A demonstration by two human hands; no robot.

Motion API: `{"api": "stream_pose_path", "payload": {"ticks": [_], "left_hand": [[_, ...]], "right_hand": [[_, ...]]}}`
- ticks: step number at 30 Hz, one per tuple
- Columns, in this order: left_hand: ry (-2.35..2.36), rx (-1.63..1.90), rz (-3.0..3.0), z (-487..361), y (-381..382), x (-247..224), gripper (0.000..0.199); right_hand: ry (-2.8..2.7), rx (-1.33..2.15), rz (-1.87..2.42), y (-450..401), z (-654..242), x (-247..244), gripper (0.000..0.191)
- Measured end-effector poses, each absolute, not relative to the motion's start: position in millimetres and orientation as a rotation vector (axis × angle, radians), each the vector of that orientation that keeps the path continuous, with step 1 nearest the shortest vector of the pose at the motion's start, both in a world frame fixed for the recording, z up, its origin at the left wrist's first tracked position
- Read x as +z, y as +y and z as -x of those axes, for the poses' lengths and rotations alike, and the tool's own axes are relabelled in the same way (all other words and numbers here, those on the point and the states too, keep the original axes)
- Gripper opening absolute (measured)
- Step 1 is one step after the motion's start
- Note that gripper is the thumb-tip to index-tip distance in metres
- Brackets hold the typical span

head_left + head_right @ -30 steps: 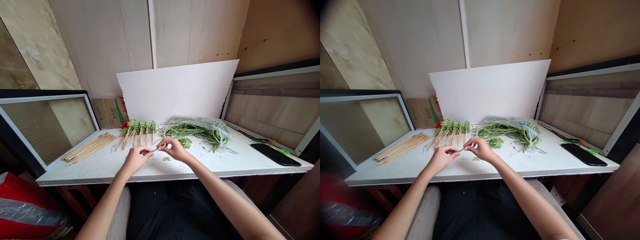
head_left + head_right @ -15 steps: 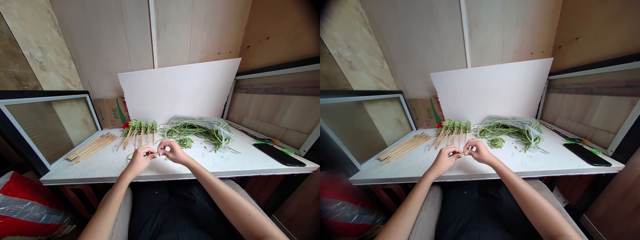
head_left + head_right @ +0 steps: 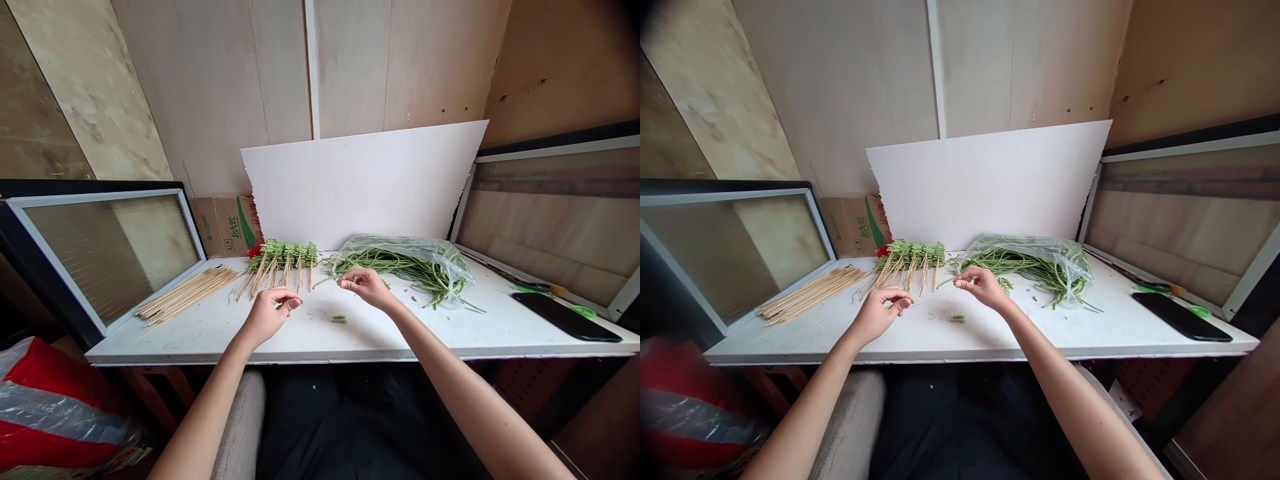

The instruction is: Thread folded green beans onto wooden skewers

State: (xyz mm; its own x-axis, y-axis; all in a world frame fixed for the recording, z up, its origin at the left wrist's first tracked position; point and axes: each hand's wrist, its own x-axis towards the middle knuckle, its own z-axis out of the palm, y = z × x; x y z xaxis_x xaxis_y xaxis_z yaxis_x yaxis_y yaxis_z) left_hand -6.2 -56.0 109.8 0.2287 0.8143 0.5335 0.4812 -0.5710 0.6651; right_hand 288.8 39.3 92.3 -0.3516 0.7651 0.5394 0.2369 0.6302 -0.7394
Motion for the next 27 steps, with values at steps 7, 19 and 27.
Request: {"api": "stream_pose_path", "payload": {"ticks": [7, 19, 27], "left_hand": [[1.26, 1.165, -2.181, -4.9, -58.5, 105.3, 0.022], [1.277, 1.135, -2.203, -2.6, -56.4, 101.8, 0.027], [1.252, 1.08, -2.238, -7.2, -58.9, 98.1, 0.033]], "right_hand": [[-2.269, 0.611, 1.022, 55.4, -286.3, 50.3, 0.038], [-2.318, 0.804, 1.049, 54.8, -285.8, 45.9, 0.052], [-2.258, 0.702, 0.916, 27.8, -269.1, 77.8, 0.048]]}}
